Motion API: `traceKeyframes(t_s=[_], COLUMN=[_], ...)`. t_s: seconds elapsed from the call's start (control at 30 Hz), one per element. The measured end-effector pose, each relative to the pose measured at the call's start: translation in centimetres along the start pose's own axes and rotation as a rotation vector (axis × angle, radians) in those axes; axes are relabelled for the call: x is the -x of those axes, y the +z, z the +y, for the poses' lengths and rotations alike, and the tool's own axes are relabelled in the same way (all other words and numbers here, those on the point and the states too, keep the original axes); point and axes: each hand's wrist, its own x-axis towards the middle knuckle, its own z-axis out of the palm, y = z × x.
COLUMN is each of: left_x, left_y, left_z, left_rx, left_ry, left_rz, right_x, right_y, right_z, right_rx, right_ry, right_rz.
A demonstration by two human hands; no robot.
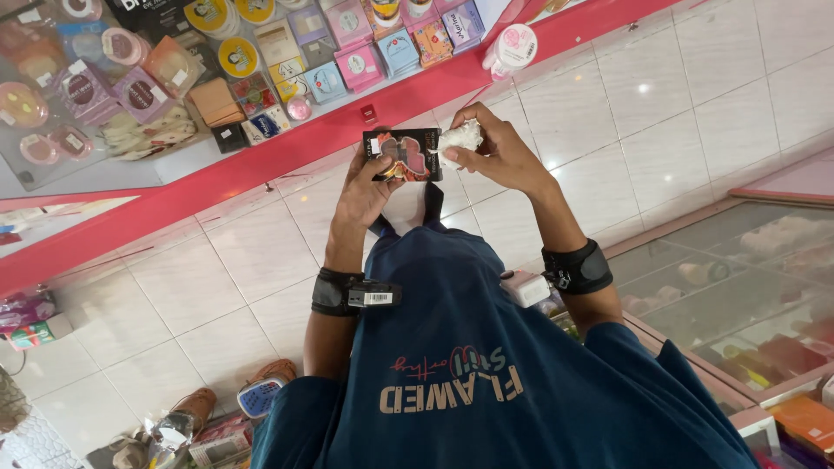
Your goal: The person wipes the surface of a black product box with a white cloth, then switches to a red product box and continues wiping it. The person moves between shelves while handling the boxes and cloth.
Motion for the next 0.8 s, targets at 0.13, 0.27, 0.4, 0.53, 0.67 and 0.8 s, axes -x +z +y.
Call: traceKeyframes(t_s=[0.13, 0.27, 0.4, 0.53, 0.67, 0.8], left_x=[0.1, -0.2, -0.5, 0.1, 0.6, 0.1], left_y=[1.6, 2.4, 1.5, 3.2, 3.8, 2.8], left_z=[0.2, 0.6, -0.3, 0.1, 0.1, -0.5], left_rx=[-0.011, 0.0, -0.004, -0.02, -0.102, -0.305], left_ry=[-0.026, -0.025, -0.05, -0.08, -0.127, -0.256], left_rz=[-0.01, 0.029, -0.033, -0.09, -0.147, -0.21], right_x=[1.0, 1.7, 1.4, 0.9, 0.6, 0.4], right_y=[0.1, -0.2, -1.4, -2.1, -2.3, -2.9], right_z=[0.3, 0.1, 1.0, 0.8, 0.6, 0.7], right_rx=[-0.035, 0.129, 0.077, -0.037, 0.009, 0.005], right_ry=[0.036, 0.051, -0.022, -0.051, 0.035, 0.05], right_rz=[0.025, -0.089, -0.068, 0.007, 0.08, 0.083])
